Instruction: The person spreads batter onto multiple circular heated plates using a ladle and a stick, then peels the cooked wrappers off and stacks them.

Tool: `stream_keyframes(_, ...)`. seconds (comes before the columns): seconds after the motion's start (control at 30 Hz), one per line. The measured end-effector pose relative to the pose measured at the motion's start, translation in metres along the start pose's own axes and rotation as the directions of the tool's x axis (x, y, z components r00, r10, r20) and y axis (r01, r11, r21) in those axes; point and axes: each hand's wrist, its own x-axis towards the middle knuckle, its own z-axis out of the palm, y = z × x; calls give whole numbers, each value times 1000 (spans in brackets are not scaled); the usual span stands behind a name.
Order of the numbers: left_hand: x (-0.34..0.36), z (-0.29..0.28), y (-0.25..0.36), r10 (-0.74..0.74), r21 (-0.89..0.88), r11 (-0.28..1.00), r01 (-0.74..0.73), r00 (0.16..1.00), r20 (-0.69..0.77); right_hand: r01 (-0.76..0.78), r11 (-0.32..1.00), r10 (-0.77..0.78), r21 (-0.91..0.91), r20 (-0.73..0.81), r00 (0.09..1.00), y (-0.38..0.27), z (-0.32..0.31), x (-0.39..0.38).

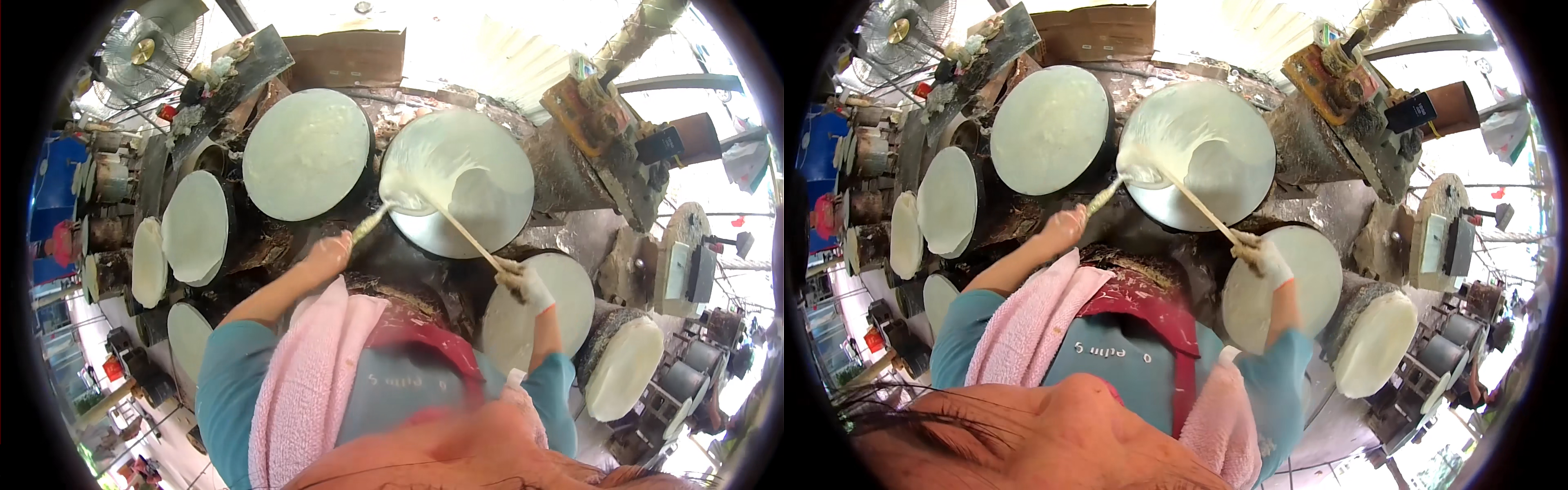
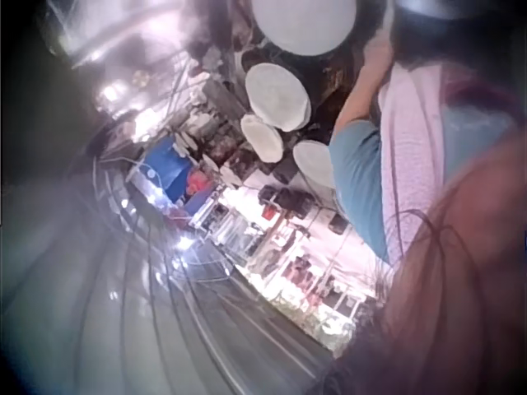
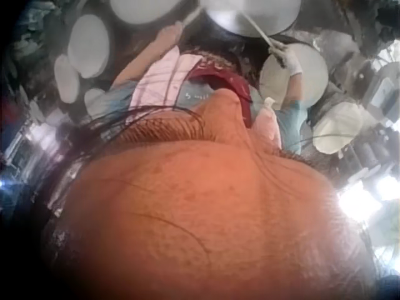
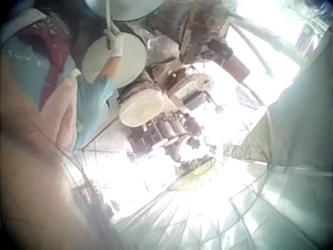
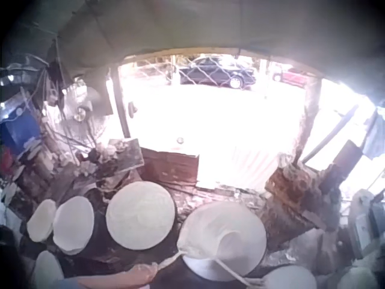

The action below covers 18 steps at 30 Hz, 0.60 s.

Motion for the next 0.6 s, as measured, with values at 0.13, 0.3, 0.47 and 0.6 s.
stream_keyframes(0.13,0,16,-3,242,-192,945,-266,960,-139,5,723,-23,691,17,1000,44,98,-6)
stream_keyframes(0.3,13,-15,-52,388,107,917,-384,801,-455,202,641,-74,740,-203,976,-40,237,75)
stream_keyframes(0.47,12,-58,-88,116,-365,858,-362,828,-548,273,838,43,473,-555,831,-54,312,197)
stream_keyframes(0.6,-17,-51,-116,-84,-630,743,-227,902,-424,258,926,91,276,-826,557,-14,310,191)
